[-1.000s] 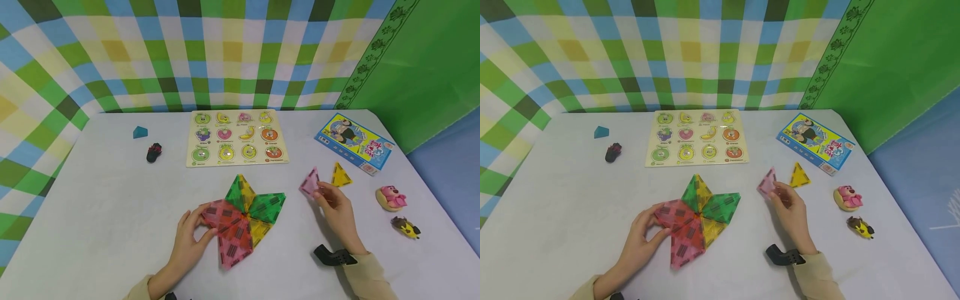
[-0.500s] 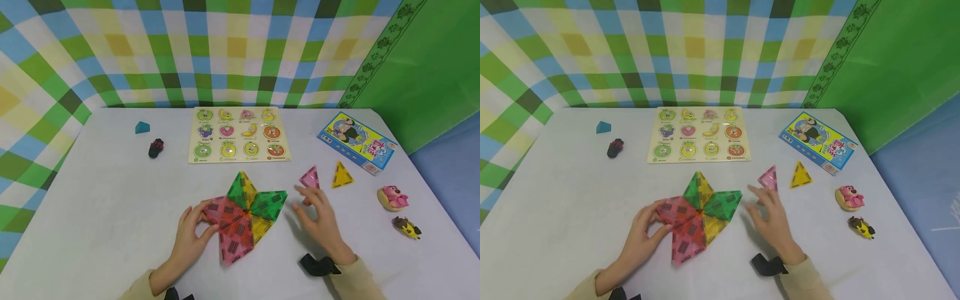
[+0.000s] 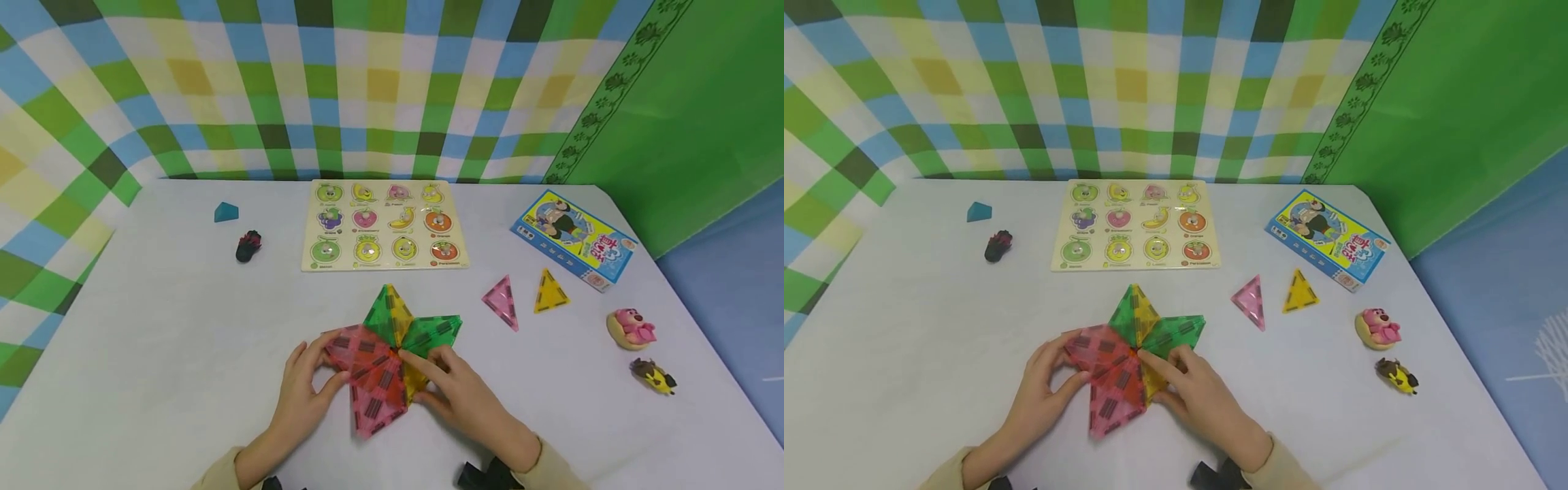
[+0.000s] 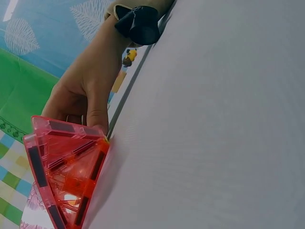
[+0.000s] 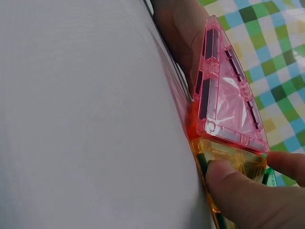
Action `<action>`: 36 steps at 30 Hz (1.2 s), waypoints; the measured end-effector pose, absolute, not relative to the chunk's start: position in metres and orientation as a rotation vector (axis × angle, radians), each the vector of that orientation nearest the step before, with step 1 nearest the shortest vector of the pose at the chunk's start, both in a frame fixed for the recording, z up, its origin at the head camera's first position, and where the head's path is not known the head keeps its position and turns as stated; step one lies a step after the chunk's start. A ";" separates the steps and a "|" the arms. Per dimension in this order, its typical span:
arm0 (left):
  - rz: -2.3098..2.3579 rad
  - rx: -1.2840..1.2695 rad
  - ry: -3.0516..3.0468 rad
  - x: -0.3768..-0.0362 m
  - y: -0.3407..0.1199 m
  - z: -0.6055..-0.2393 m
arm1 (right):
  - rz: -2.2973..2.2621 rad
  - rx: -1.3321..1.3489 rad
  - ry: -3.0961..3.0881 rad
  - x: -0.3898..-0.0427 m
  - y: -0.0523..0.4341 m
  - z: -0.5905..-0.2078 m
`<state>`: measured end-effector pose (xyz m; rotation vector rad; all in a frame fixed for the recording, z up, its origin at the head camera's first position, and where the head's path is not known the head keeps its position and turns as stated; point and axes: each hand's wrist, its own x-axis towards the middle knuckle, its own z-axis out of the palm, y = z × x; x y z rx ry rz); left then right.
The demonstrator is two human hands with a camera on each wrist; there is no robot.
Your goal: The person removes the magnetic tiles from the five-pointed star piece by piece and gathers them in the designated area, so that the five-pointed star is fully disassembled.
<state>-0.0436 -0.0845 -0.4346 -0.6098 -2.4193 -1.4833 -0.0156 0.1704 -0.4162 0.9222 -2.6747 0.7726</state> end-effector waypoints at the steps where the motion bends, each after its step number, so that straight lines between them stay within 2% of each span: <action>1: -1.486 -0.610 -2.421 -0.043 -0.085 -0.435 | 0.778 0.923 -2.666 -0.016 0.170 -0.416; 12: -1.494 -0.644 -2.374 -0.044 -0.083 -0.438 | 0.777 0.929 -2.636 -0.022 0.168 -0.406; 22: -1.529 -0.613 -2.401 -0.043 -0.083 -0.437 | 0.819 1.115 -2.587 -0.025 0.180 -0.406; 32: -1.509 -0.587 -2.414 -0.042 -0.086 -0.437 | 0.739 1.001 -2.788 -0.023 0.171 -0.406; 36: -1.513 -0.606 -2.382 -0.042 -0.086 -0.439 | 0.780 1.037 -2.692 -0.024 0.171 -0.408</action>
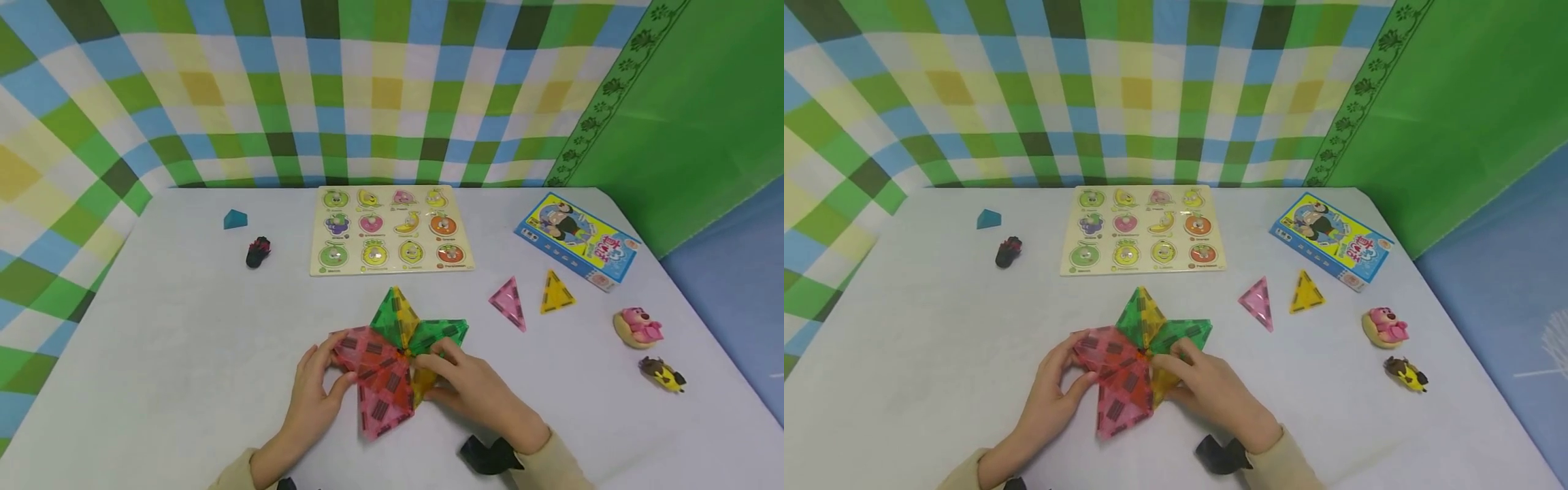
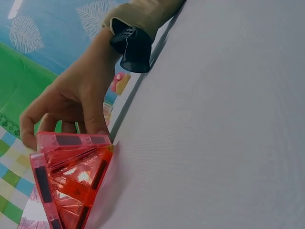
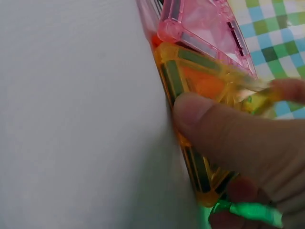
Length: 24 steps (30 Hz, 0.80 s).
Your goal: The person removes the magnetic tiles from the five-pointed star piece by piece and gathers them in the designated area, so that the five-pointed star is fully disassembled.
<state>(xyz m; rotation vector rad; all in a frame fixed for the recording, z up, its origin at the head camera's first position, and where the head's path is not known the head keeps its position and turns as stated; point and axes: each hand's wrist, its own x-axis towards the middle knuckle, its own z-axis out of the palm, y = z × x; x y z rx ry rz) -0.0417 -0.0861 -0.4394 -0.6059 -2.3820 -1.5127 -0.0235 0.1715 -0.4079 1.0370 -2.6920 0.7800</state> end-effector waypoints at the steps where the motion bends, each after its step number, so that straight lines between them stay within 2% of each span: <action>1: -1.511 -0.610 -2.376 -0.042 -0.086 -0.440 | 0.793 1.057 -2.654 -0.024 0.172 -0.408; 6: -1.501 -0.612 -2.363 -0.042 -0.086 -0.441 | 0.989 1.116 -2.547 -0.025 0.179 -0.402; 9: -1.492 -0.615 -2.362 -0.042 -0.086 -0.442 | 1.253 1.002 -2.475 -0.025 0.188 -0.396; 12: -1.479 -0.619 -2.369 -0.039 -0.086 -0.442 | 1.506 0.729 -2.298 -0.029 0.201 -0.393; 18: -1.462 -0.619 -2.381 -0.038 -0.087 -0.440 | 1.725 -0.088 -2.174 -0.049 0.216 -0.401; 21: -1.467 -0.604 -2.388 -0.039 -0.087 -0.439 | 1.727 -0.255 -2.313 -0.058 0.216 -0.407; 24: -1.475 -0.602 -2.381 -0.041 -0.086 -0.438 | 1.576 -0.231 -2.511 -0.062 0.218 -0.411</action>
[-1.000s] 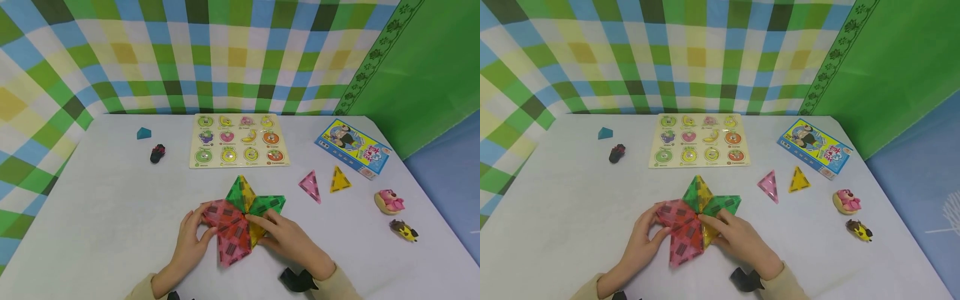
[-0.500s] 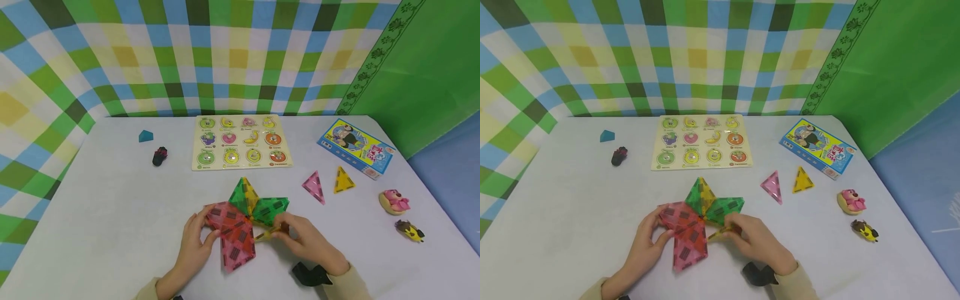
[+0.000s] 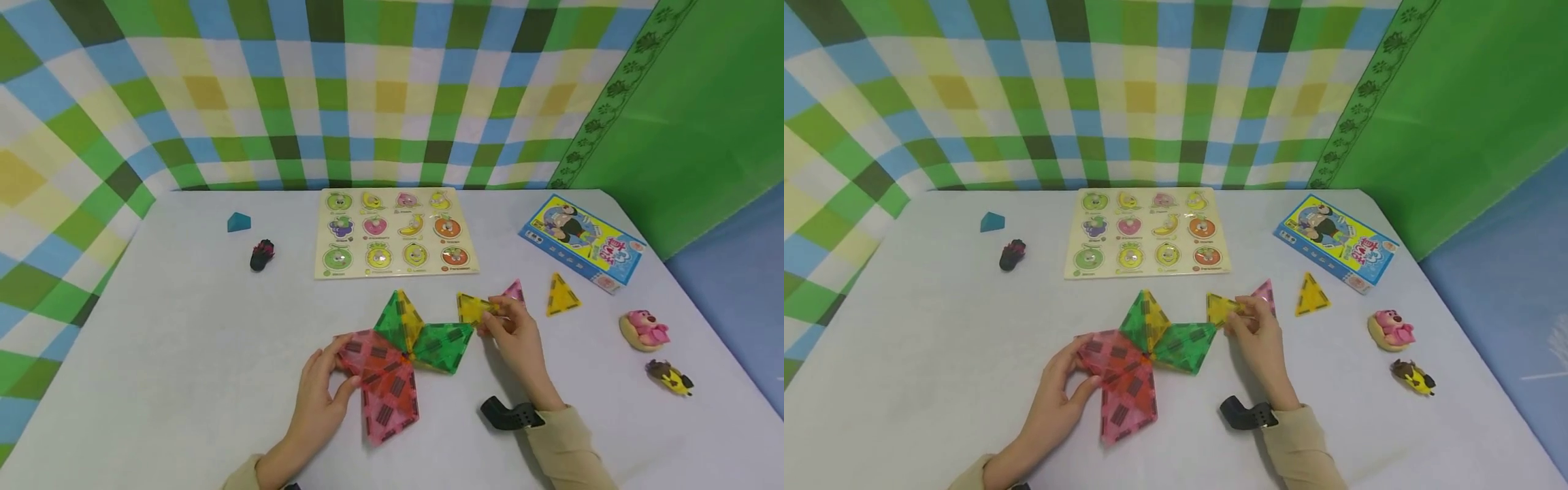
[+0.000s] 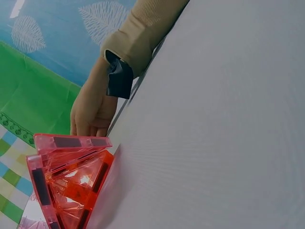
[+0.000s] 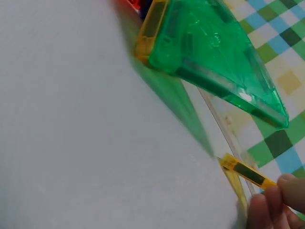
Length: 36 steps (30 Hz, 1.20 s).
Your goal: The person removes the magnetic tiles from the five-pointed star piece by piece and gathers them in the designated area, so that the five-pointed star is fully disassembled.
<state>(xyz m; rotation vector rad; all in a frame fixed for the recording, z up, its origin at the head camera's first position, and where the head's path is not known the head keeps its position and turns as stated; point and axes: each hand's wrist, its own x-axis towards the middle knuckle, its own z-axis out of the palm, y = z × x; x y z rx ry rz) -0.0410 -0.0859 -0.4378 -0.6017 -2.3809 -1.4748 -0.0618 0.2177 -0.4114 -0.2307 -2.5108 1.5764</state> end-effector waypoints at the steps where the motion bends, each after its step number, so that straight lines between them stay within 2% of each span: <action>1: -1.476 -0.604 -2.378 -0.042 -0.085 -0.437 | 1.505 -0.200 -2.554 -0.062 0.218 -0.413; 6: -1.493 -0.616 -2.362 -0.046 -0.083 -0.435 | 1.236 0.002 -2.464 -0.056 0.212 -0.411; 10: -1.505 -0.621 -2.362 -0.047 -0.082 -0.434 | 1.209 0.339 -2.337 -0.044 0.191 -0.405; 13: -1.522 -0.637 -2.356 -0.048 -0.080 -0.434 | 1.216 0.631 -2.460 -0.030 0.169 -0.403; 15: -1.538 -0.646 -2.353 -0.048 -0.078 -0.435 | 1.171 0.735 -2.583 -0.020 0.157 -0.405; 21: -1.540 -0.630 -2.360 -0.045 -0.079 -0.438 | 1.147 0.798 -2.687 -0.007 0.142 -0.411; 36: -1.516 -0.583 -2.365 -0.040 -0.086 -0.436 | 1.257 0.964 -2.590 -0.011 0.140 -0.415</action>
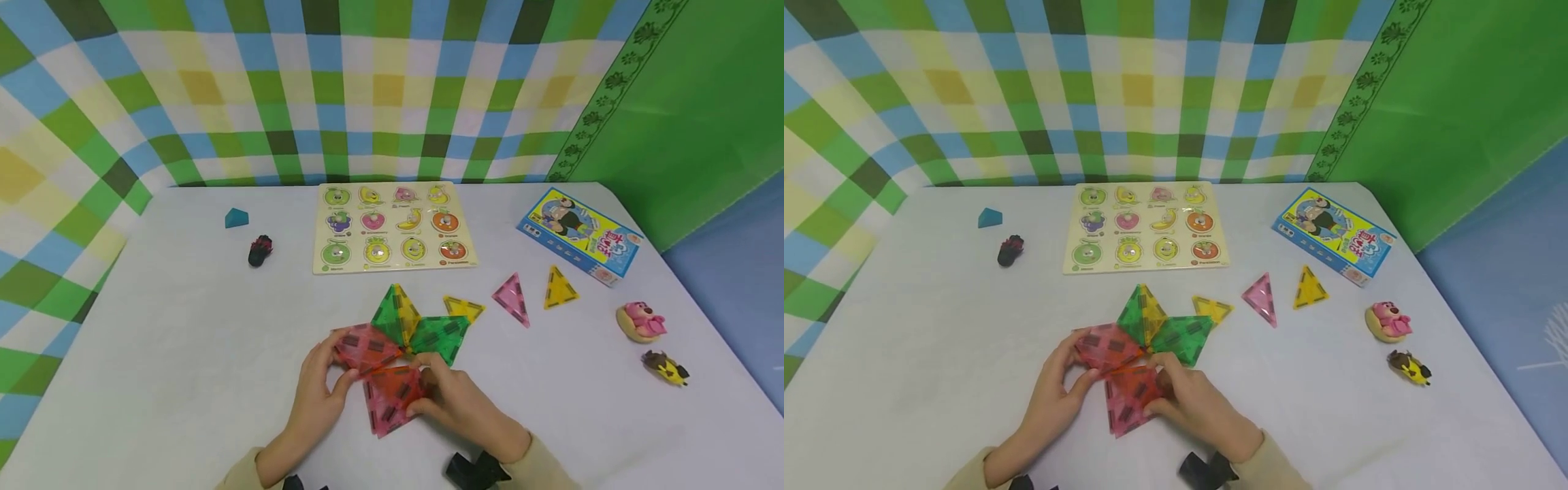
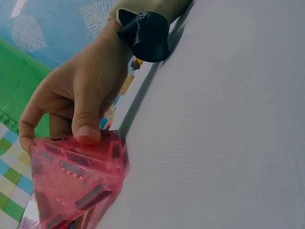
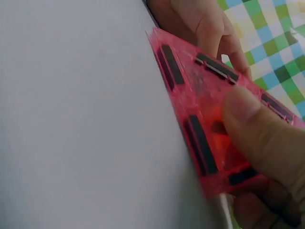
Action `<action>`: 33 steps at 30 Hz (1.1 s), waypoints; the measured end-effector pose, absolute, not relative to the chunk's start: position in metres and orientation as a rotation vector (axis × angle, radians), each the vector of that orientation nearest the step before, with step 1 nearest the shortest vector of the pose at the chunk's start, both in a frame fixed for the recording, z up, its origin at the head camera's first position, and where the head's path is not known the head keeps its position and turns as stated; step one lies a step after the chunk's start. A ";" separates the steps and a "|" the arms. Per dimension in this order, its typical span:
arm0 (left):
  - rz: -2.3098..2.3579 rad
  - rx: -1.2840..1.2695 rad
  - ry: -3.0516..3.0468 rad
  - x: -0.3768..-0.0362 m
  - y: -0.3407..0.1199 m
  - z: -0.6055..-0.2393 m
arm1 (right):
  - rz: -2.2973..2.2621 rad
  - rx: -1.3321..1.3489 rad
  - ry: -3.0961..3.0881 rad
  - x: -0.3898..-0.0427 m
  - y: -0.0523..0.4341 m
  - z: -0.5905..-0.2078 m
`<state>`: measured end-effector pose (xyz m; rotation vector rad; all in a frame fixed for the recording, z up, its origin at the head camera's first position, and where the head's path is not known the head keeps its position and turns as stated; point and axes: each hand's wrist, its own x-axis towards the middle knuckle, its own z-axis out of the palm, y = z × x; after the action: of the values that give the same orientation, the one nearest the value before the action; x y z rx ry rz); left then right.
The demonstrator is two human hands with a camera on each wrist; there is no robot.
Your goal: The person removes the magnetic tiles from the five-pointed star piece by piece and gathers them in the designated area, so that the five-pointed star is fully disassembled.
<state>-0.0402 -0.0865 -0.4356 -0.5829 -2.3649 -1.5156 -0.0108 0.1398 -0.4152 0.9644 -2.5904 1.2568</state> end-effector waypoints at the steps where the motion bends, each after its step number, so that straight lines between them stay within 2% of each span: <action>1: -1.519 -0.579 -2.370 -0.040 -0.087 -0.435 | 1.280 0.962 -2.593 -0.011 0.139 -0.416; 8: -1.564 -0.568 -2.390 -0.040 -0.088 -0.436 | 1.372 0.878 -2.560 -0.009 0.135 -0.417; 14: -1.560 -0.554 -2.403 -0.038 -0.089 -0.436 | 1.556 0.981 -2.439 -0.007 0.138 -0.397; 17: -1.561 -0.533 -2.412 -0.036 -0.090 -0.437 | 1.736 0.985 -2.266 -0.012 0.155 -0.394; 19: -1.563 -0.518 -2.420 -0.035 -0.090 -0.436 | 1.822 0.858 -2.177 -0.014 0.173 -0.385; 20: -1.565 -0.518 -2.419 -0.035 -0.091 -0.436 | 1.840 0.714 -2.175 -0.015 0.184 -0.382; 25: -1.556 -0.500 -2.430 -0.034 -0.093 -0.434 | 1.459 -0.354 -2.506 -0.014 0.249 -0.373; 27: -1.559 -0.492 -2.426 -0.034 -0.094 -0.434 | 1.286 -0.662 -2.668 -0.013 0.270 -0.374; 30: -1.572 -0.485 -2.418 -0.034 -0.095 -0.433 | 1.136 -0.829 -2.847 -0.013 0.291 -0.380; 33: -1.588 -0.490 -2.421 -0.034 -0.094 -0.432 | 0.986 -0.808 -2.957 -0.018 0.299 -0.386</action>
<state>-0.0341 -0.0943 -0.4324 -0.4899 -2.4211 -1.5884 -0.0177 0.2990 -0.3862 -0.8080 -2.9575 0.9865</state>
